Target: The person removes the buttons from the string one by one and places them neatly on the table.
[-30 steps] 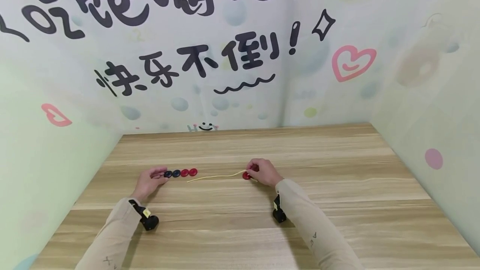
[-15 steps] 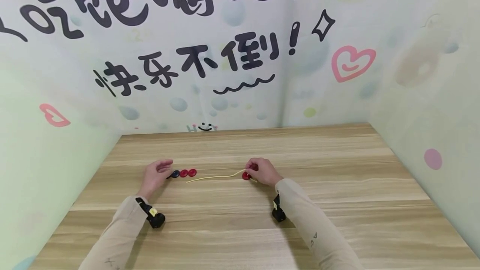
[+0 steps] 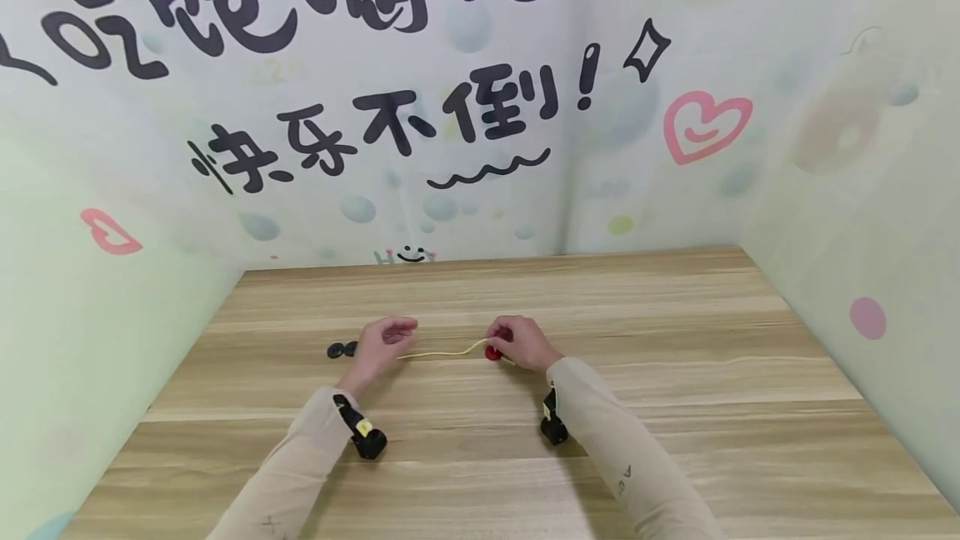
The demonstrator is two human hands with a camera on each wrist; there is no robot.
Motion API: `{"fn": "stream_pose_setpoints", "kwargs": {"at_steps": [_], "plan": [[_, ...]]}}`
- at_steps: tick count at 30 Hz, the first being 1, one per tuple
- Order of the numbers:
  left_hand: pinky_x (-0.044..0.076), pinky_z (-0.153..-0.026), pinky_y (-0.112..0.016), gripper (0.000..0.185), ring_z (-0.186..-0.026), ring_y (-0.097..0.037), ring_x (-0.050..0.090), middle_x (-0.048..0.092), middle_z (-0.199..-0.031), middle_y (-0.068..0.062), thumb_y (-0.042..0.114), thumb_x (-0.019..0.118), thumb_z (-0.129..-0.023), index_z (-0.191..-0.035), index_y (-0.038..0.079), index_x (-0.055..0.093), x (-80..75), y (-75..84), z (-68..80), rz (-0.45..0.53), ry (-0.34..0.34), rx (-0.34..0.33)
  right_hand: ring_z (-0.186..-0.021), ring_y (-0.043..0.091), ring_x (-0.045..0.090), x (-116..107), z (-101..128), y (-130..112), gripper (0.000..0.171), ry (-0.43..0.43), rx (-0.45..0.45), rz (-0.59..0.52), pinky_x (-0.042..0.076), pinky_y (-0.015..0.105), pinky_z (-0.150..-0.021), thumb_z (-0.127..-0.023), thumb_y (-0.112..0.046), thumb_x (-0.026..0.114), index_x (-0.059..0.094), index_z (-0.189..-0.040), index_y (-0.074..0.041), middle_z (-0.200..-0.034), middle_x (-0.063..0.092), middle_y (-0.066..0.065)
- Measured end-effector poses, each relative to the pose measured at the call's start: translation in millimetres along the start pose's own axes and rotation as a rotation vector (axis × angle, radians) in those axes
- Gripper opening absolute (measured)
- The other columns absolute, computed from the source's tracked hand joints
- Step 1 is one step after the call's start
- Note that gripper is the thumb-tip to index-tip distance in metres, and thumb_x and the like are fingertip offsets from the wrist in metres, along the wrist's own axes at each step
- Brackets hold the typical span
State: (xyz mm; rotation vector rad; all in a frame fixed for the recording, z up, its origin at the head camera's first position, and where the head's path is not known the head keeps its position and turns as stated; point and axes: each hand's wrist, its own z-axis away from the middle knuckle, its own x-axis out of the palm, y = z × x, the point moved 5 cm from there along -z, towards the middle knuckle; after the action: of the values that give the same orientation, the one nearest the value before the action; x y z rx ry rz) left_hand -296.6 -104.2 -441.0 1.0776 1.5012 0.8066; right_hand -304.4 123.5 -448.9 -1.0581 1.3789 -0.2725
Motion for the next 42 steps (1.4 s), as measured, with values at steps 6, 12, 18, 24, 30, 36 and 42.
{"fn": "stream_pose_setpoints", "kwargs": {"at_steps": [6, 12, 18, 24, 30, 36, 42], "plan": [[0.048, -0.076, -0.029, 0.021, -0.084, -0.024, 0.059, 0.063, -0.093, -0.016, -0.003, 0.061, -0.076, -0.097, -0.006, 0.062, 38.7, 6.4, 3.8, 0.023, -0.074, 0.033, -0.068, 0.01, 0.054, 2, -1, 0, 0.004, 0.007, 0.003, -0.013, 0.045, 0.023, -0.061, -0.085, -0.009, 0.059, 0.061, -0.084, -0.005, -0.075, 0.061, 0.002], [0.048, -0.076, -0.026, 0.023, -0.088, -0.023, 0.059, 0.063, -0.096, -0.015, 0.003, 0.062, -0.08, -0.101, -0.005, 0.062, 65.0, 14.2, 3.3, 0.002, -0.171, 0.036, -0.069, 0.01, 0.055, 2, -1, -1, 0.004, 0.012, 0.001, -0.019, 0.045, 0.023, -0.062, -0.085, -0.008, 0.059, 0.061, -0.085, -0.005, -0.077, 0.061, 0.001], [0.048, -0.074, -0.024, 0.022, -0.084, -0.021, 0.06, 0.064, -0.092, -0.013, 0.005, 0.062, -0.08, -0.1, -0.004, 0.063, 78.1, 19.9, 1.1, -0.016, -0.193, 0.038, -0.068, 0.011, 0.054, 1, -2, -1, 0.003, 0.023, 0.004, -0.019, 0.046, 0.023, -0.06, -0.084, -0.007, 0.059, 0.061, -0.086, -0.004, -0.079, 0.062, 0.002], [0.048, -0.07, -0.022, 0.019, -0.08, -0.021, 0.061, 0.065, -0.088, -0.014, 0.004, 0.062, -0.08, -0.097, -0.005, 0.064, 86.4, 16.4, -0.2, -0.033, -0.19, 0.079, -0.067, 0.011, 0.055, 0, -3, 0, 0.005, 0.018, 0.011, -0.028, 0.045, 0.024, -0.059, -0.085, -0.01, 0.059, 0.061, -0.086, -0.005, -0.078, 0.062, 0.003], [0.046, -0.065, -0.021, 0.012, -0.073, -0.011, 0.056, 0.065, -0.083, -0.008, 0.009, 0.061, -0.082, -0.088, 0.0, 0.067, 87.4, 17.4, 0.4, -0.085, -0.182, 0.106, -0.066, 0.01, 0.054, 0, -4, 1, 0.004, 0.034, 0.018, -0.03, 0.045, 0.024, -0.058, -0.084, -0.009, 0.059, 0.061, -0.085, -0.005, -0.076, 0.061, 0.002], [0.044, -0.066, -0.021, 0.013, -0.072, -0.009, 0.053, 0.064, -0.081, -0.006, 0.011, 0.059, -0.084, -0.085, 0.002, 0.067, 87.2, 18.2, 0.7, -0.095, -0.155, 0.085, -0.068, 0.011, 0.054, 2, -5, 3, 0.004, 0.033, 0.022, -0.022, 0.046, 0.024, -0.06, -0.083, -0.007, 0.06, 0.061, -0.086, -0.004, -0.076, 0.061, 0.001], [0.045, -0.067, -0.021, 0.016, -0.074, -0.01, 0.055, 0.064, -0.082, -0.005, 0.015, 0.059, -0.085, -0.089, 0.002, 0.067, 88.9, 21.7, -0.2, -0.079, -0.144, 0.065, -0.069, 0.01, 0.053, 5, -6, 6, 0.004, 0.015, 0.025, 0.016, 0.045, 0.023, -0.061, -0.083, -0.008, 0.061, 0.062, -0.084, -0.004, -0.076, 0.06, 0.0]]}}
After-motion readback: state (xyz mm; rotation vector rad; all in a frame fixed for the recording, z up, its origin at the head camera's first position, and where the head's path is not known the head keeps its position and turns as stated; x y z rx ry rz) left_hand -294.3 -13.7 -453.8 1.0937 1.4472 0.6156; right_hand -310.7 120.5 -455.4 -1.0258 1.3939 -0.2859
